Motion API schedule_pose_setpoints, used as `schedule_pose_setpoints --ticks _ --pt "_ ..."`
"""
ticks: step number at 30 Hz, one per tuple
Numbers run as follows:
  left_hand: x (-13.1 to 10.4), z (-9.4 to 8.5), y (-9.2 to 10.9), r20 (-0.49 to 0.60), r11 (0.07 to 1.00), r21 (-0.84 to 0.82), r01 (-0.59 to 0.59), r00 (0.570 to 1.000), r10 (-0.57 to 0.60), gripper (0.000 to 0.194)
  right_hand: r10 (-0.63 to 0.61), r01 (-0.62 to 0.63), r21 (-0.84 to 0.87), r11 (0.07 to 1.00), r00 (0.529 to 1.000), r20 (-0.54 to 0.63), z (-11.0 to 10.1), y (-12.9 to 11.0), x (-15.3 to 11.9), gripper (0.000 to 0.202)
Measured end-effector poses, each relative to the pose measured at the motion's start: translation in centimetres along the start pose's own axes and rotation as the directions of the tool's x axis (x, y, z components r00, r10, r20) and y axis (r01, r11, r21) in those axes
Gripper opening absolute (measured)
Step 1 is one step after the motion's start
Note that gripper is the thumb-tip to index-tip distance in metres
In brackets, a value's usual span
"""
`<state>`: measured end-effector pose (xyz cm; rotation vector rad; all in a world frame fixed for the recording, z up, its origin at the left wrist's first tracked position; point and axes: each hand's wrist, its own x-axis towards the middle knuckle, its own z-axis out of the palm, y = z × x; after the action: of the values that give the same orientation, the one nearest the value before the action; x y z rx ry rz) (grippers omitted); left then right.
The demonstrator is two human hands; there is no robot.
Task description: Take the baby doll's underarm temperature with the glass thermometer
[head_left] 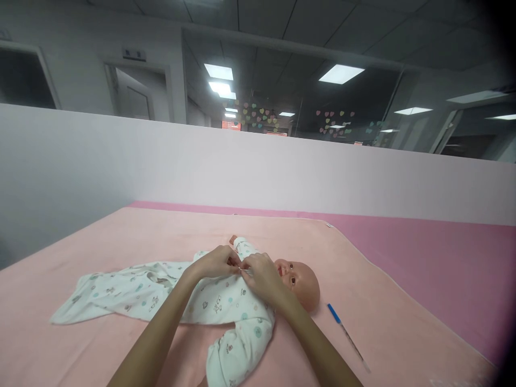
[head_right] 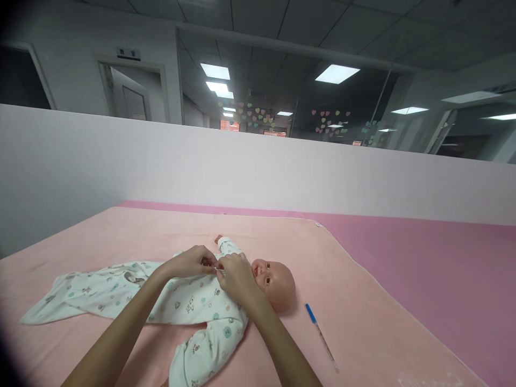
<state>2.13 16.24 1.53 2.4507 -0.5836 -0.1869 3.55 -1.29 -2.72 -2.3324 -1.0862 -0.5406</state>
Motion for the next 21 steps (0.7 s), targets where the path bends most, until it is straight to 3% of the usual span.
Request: schedule_pose_setpoints --ticks 14,21 --pt "0.4 0.2 -1.1 0.016 0.997 0.078 -0.027 1.000 0.026 0.025 -0.248 0.224 -0.247 0.943 0.966 -0.069 0.6 0.5 0.2 0.013" --pt "0.5 0.4 -1.0 0.015 0.990 0.139 -0.008 1.000 0.006 0.022 -0.402 0.357 -0.436 0.826 0.915 -0.013 0.9 0.5 0.1 0.017"
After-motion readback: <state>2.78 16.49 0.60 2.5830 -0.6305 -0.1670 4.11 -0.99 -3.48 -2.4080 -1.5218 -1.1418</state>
